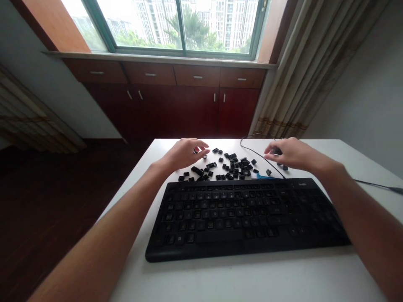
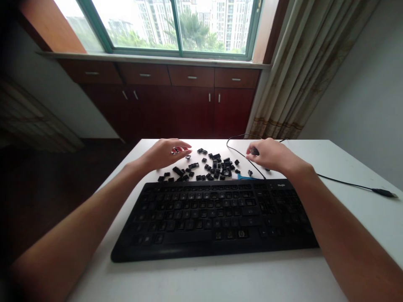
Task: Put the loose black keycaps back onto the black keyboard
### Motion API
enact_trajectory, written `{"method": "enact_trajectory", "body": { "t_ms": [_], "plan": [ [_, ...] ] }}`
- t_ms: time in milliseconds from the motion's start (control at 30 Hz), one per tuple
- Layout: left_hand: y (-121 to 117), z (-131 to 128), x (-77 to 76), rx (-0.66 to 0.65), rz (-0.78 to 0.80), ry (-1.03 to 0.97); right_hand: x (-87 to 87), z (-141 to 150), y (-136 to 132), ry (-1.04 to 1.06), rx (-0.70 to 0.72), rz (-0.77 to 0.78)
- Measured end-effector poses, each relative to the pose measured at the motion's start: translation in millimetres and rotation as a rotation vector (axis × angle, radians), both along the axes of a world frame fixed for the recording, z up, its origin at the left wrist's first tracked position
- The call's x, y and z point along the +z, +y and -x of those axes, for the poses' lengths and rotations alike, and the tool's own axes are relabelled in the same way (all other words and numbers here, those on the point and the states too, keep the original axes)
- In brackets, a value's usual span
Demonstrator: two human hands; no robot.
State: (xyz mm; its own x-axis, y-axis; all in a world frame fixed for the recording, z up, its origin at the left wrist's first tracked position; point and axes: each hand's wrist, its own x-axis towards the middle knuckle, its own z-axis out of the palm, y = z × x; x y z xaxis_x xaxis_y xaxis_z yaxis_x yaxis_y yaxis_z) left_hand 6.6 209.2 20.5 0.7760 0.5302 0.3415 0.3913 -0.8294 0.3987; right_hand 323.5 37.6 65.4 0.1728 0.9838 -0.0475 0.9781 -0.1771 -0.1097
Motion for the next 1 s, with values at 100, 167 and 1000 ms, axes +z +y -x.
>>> {"method": "enact_trajectory", "body": {
  "t_ms": [100,167,1000],
  "plan": [
    [-4.0,-2.1,3.3,-0.005,0.008,-0.012,-7.0,21.1,2.7,0.049,0.164,-0.083],
    [-6.7,-3.6,5.5,-0.018,0.017,-0.008,-13.8,31.4,4.9,0.049,0.236,-0.126],
    [-31.4,-23.5,7.9,-0.282,-0.059,0.186,-54.2,69.4,10.7,-0.062,0.241,-0.211]
  ]
}}
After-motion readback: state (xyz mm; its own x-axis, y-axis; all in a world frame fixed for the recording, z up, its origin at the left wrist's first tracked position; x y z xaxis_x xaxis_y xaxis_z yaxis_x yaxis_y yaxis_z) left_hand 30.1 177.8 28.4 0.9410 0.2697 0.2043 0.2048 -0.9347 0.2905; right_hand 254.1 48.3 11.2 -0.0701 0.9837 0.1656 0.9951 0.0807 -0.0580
